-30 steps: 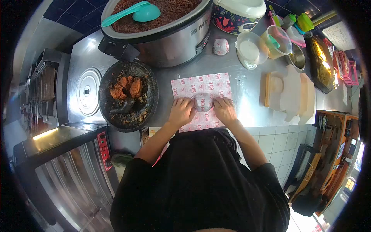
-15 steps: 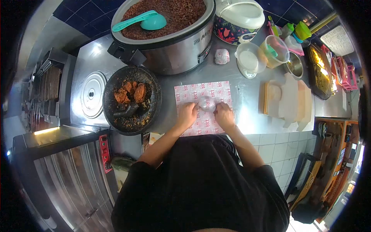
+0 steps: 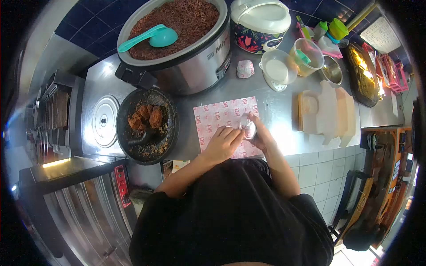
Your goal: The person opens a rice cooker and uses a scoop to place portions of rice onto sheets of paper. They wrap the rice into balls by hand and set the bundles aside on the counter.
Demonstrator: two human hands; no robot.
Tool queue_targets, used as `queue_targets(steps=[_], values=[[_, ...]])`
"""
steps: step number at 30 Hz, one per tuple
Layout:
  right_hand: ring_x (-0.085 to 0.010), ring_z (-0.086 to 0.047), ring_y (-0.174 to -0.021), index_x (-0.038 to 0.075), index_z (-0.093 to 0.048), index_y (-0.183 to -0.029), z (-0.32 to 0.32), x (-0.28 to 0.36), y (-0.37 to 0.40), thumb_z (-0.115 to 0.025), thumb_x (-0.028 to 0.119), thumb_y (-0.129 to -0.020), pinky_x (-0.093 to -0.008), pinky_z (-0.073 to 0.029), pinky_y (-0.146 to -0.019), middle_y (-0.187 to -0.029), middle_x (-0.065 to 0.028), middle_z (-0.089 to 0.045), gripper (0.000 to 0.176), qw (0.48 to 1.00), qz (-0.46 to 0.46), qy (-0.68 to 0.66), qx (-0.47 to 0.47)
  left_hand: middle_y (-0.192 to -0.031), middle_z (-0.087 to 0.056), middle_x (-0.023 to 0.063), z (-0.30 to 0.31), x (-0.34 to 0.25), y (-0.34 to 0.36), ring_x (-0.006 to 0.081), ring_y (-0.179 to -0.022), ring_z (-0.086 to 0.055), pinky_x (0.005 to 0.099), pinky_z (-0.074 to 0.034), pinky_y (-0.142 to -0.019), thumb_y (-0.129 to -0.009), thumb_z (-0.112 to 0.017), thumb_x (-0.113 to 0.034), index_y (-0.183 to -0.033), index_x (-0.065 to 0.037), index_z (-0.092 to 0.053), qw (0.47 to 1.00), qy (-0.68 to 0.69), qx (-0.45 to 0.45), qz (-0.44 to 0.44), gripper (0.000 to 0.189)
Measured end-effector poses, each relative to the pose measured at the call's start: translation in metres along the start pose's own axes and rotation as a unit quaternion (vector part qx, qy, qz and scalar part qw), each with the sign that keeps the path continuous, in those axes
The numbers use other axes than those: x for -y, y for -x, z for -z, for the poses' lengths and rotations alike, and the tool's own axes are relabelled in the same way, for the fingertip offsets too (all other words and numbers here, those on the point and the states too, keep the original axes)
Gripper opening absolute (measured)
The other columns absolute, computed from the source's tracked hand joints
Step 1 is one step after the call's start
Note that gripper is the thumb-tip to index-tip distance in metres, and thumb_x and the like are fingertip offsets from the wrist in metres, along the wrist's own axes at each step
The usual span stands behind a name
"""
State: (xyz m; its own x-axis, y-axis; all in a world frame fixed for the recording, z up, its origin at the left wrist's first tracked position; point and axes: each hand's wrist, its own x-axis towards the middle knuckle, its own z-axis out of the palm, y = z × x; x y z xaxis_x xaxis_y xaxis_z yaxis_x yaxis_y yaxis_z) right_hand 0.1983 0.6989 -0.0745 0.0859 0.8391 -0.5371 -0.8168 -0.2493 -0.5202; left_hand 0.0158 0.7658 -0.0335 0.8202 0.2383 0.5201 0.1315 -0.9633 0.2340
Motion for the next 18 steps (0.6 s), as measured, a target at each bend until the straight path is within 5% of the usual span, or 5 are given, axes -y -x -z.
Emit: queue_targets(steps=[6,12,14,15,18], values=[[-0.0186,-0.068,-0.066,0.017,-0.066,-0.093,-0.001,-0.021,-0.001,-0.064,0.057,-0.094,-0.0371,-0.056,-0.058,-0.079,-0.0008,-0.07,0.04,0.972,-0.091,-0.217,-0.001,-0.105,-0.066,0.0036,-0.014,0.021,0.002,0.0222,-0.101,-0.06,0.0408,-0.05,-0.088,-0.076,-0.071,-0.008,-0.104,-0.007,-0.072,0.995,0.042,-0.093,-0.014,0.028],[-0.0203,-0.069,-0.076,0.017,-0.069,-0.1,0.001,-0.026,-0.001,-0.052,0.06,-0.098,-0.037,-0.055,-0.068,-0.087,-0.002,-0.072,0.046,0.958,-0.131,-0.244,0.074,-0.1,-0.069,0.0051,-0.046,0.01,0.004,0.0267,-0.097,-0.064,0.0405,-0.053,-0.086,-0.076,-0.072,-0.003,-0.101,-0.006,-0.072,0.972,0.119,-0.128,0.159,0.025],[-0.0212,-0.069,-0.082,0.016,-0.068,-0.103,-0.004,-0.022,-0.009,-0.051,0.057,-0.099,-0.037,-0.056,-0.075,-0.092,-0.0038,-0.072,0.044,0.959,-0.104,-0.255,0.06,-0.093,-0.071,0.0102,-0.046,0.005,-0.008,0.0269,-0.091,-0.068,0.0389,-0.054,-0.082,-0.085,-0.067,0.0,-0.104,0.0,-0.071,0.91,0.239,-0.073,0.332,0.02],[-0.021,-0.068,-0.087,0.014,-0.065,-0.109,-0.016,-0.014,-0.011,-0.051,0.052,-0.102,-0.0366,-0.054,-0.081,-0.095,-0.0054,-0.071,0.042,0.97,-0.054,-0.236,-0.02,-0.093,-0.071,0.0102,-0.053,0.007,-0.012,0.0269,-0.091,-0.068,0.0389,-0.054,-0.082,-0.085,-0.067,0.0,-0.104,0.0,-0.071,0.909,0.24,-0.074,0.332,0.02],[-0.0213,-0.065,-0.098,0.009,-0.06,-0.12,-0.021,-0.005,-0.035,-0.051,0.043,-0.104,-0.0369,-0.053,-0.089,-0.107,-0.0089,-0.066,0.039,0.976,0.096,-0.114,-0.16,-0.097,-0.071,0.0101,-0.066,0.016,-0.031,0.0157,-0.096,-0.065,0.0345,-0.052,-0.086,-0.094,-0.064,-0.009,-0.109,0.007,-0.068,0.642,0.6,-0.171,0.446,0.022]])
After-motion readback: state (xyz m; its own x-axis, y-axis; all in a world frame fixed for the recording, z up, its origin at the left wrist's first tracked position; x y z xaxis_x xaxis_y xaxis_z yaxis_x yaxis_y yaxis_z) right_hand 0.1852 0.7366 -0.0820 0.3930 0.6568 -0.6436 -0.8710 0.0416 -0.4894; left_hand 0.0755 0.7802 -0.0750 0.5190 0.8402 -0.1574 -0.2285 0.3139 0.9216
